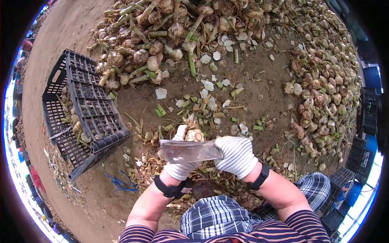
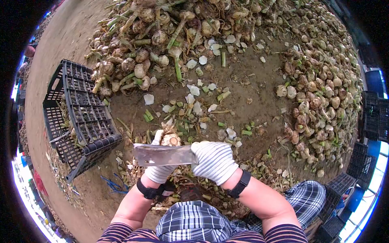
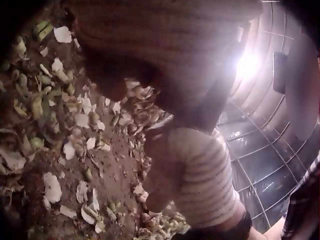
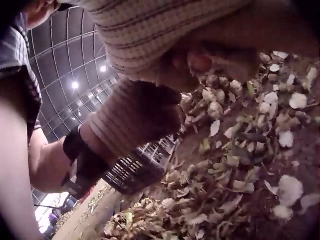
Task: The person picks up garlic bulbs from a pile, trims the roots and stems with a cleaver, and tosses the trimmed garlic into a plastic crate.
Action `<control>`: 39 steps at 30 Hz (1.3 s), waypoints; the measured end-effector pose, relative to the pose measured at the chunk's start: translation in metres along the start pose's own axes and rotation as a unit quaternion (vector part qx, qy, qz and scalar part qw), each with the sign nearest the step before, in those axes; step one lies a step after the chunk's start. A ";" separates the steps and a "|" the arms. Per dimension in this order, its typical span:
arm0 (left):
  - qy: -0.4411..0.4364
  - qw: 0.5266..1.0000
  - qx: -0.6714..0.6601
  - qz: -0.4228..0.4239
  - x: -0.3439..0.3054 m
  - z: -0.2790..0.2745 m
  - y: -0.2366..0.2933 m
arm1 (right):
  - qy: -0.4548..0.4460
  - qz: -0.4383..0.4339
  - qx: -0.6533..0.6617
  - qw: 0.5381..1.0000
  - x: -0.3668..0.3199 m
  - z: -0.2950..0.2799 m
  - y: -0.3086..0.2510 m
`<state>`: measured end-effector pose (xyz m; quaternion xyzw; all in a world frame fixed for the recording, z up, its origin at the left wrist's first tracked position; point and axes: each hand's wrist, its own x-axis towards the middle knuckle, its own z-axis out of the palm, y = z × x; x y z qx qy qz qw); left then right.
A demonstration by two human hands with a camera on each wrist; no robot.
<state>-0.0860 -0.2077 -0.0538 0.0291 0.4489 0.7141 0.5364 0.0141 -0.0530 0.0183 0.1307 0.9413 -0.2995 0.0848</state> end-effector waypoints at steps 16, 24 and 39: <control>0.123 0.987 0.087 0.061 0.000 -0.004 0.049 | 0.019 0.259 0.376 0.890 -0.025 0.025 0.030; 0.049 0.989 -0.095 -0.101 -0.005 0.022 0.055 | -0.007 0.165 0.322 0.932 -0.021 0.031 0.029; 0.224 0.964 0.111 0.085 0.015 0.055 0.076 | -0.189 0.323 0.056 0.925 -0.056 0.048 0.083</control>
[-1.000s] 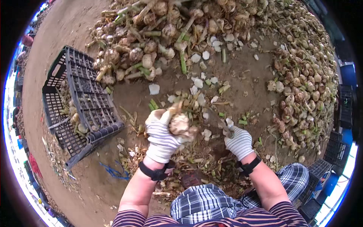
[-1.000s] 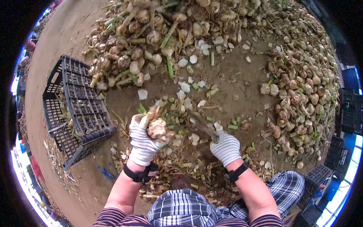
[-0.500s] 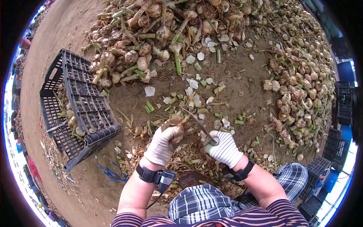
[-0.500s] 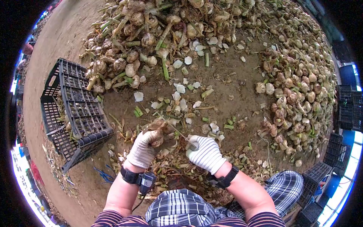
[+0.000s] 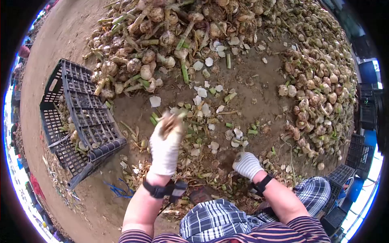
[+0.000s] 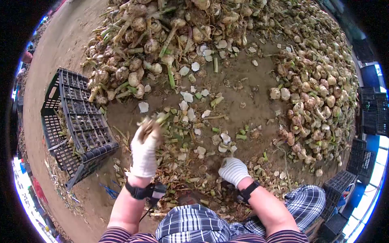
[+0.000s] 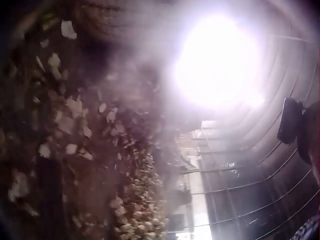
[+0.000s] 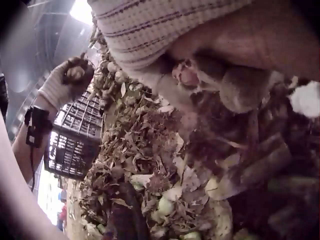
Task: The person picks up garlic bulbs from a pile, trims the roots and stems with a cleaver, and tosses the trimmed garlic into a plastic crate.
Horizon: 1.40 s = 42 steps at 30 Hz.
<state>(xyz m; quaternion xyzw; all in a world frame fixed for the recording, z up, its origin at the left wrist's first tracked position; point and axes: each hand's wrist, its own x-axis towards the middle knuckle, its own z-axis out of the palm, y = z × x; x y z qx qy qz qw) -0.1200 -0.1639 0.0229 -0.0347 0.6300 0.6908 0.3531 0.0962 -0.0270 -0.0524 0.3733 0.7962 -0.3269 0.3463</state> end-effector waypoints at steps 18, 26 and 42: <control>-0.112 0.597 0.781 0.144 0.005 -0.139 -0.088 | 0.194 0.060 0.546 0.813 0.082 -0.022 0.056; 0.235 0.722 0.563 0.326 0.154 -0.049 0.078 | 0.215 0.066 0.534 0.815 0.094 -0.013 0.044; 0.127 0.689 0.693 0.172 0.083 -0.091 0.011 | 0.261 0.003 0.534 0.804 0.112 0.005 0.055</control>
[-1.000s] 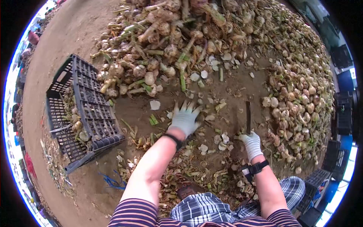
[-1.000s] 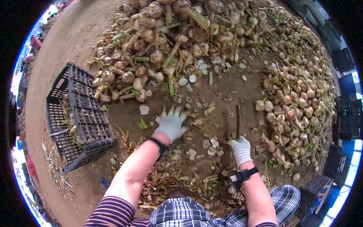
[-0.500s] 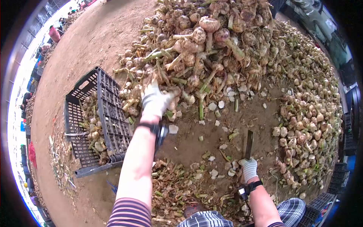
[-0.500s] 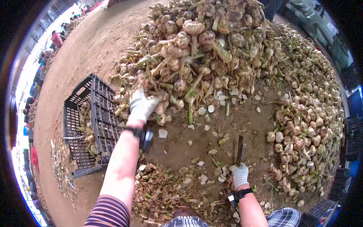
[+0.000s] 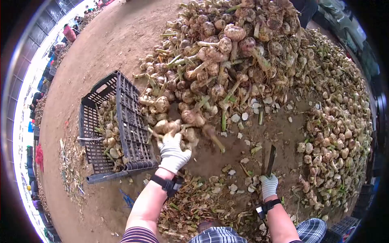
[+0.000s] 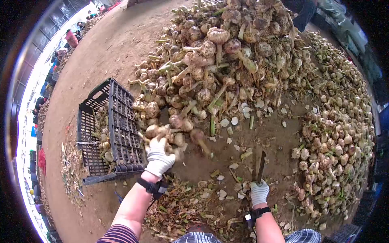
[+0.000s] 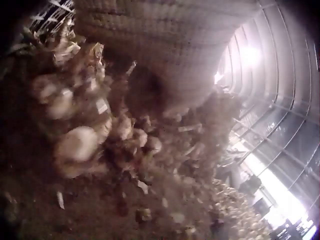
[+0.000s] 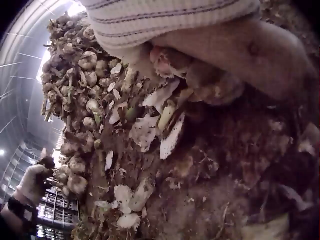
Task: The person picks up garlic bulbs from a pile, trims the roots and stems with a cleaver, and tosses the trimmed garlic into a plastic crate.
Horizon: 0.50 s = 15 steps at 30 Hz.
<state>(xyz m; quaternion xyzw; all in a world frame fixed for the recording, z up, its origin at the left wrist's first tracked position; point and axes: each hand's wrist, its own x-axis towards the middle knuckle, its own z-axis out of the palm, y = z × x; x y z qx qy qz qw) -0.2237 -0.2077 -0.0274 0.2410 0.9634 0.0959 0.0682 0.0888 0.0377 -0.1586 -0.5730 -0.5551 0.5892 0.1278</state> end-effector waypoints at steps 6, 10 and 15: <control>0.057 0.990 -0.089 -0.093 0.118 -0.017 0.033 | -0.007 0.016 0.002 1.000 -0.010 -0.002 -0.005; -0.171 0.983 -0.033 -0.058 0.101 0.006 0.033 | 0.013 0.024 -0.017 0.999 -0.018 0.004 -0.019; -0.103 0.987 0.065 0.103 0.012 0.035 0.010 | 0.003 0.021 -0.015 1.000 -0.016 0.001 -0.015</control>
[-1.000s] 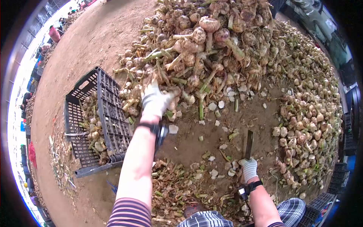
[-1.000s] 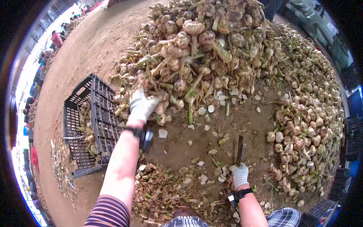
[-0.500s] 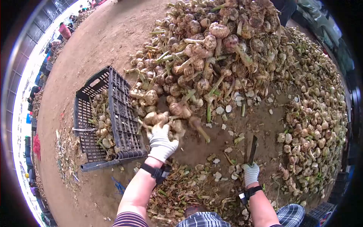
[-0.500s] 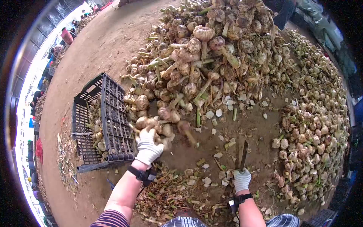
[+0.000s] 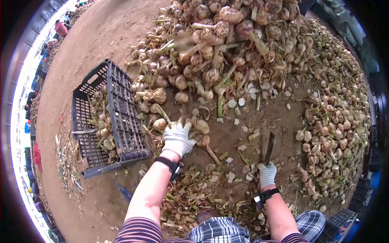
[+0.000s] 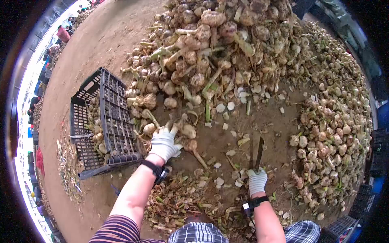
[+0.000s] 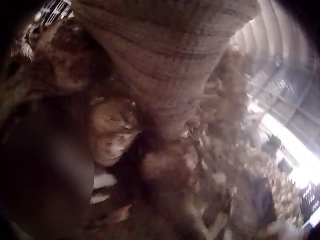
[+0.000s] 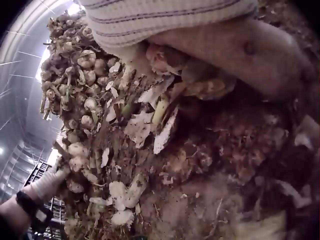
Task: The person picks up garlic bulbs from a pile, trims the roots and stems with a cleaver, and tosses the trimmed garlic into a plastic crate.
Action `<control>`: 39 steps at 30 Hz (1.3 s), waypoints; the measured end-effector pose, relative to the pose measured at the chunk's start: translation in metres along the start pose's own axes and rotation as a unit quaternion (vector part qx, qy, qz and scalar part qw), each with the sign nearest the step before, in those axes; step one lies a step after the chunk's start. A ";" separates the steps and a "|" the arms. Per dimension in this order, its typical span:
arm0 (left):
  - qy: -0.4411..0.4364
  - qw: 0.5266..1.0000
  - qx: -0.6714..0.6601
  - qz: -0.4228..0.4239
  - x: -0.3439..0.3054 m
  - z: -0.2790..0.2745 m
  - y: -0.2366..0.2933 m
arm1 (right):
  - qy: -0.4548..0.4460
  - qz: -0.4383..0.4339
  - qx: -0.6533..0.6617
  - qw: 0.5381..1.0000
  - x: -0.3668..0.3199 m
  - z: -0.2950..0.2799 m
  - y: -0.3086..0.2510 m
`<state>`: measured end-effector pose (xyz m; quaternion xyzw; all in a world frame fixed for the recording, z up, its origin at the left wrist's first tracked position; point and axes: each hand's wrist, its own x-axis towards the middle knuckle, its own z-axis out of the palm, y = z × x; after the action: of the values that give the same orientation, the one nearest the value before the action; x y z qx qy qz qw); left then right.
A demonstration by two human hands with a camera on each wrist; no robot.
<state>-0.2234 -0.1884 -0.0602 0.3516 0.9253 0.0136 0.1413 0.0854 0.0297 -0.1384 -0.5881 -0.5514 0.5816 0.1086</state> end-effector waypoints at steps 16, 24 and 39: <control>-0.090 0.993 0.047 0.065 0.130 -0.024 0.055 | 0.011 0.005 -0.018 1.000 0.001 0.001 0.001; -0.191 0.981 -0.025 -0.022 0.075 -0.034 0.046 | 0.006 -0.009 -0.024 1.000 0.006 -0.002 0.009; 0.142 0.963 -0.127 0.192 -0.041 -0.051 0.069 | -0.008 0.024 -0.020 0.999 -0.002 0.001 -0.004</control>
<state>-0.1634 -0.1592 0.0074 0.4966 0.8414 0.2083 0.0466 0.0832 0.0290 -0.1339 -0.5986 -0.5497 0.5774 0.0784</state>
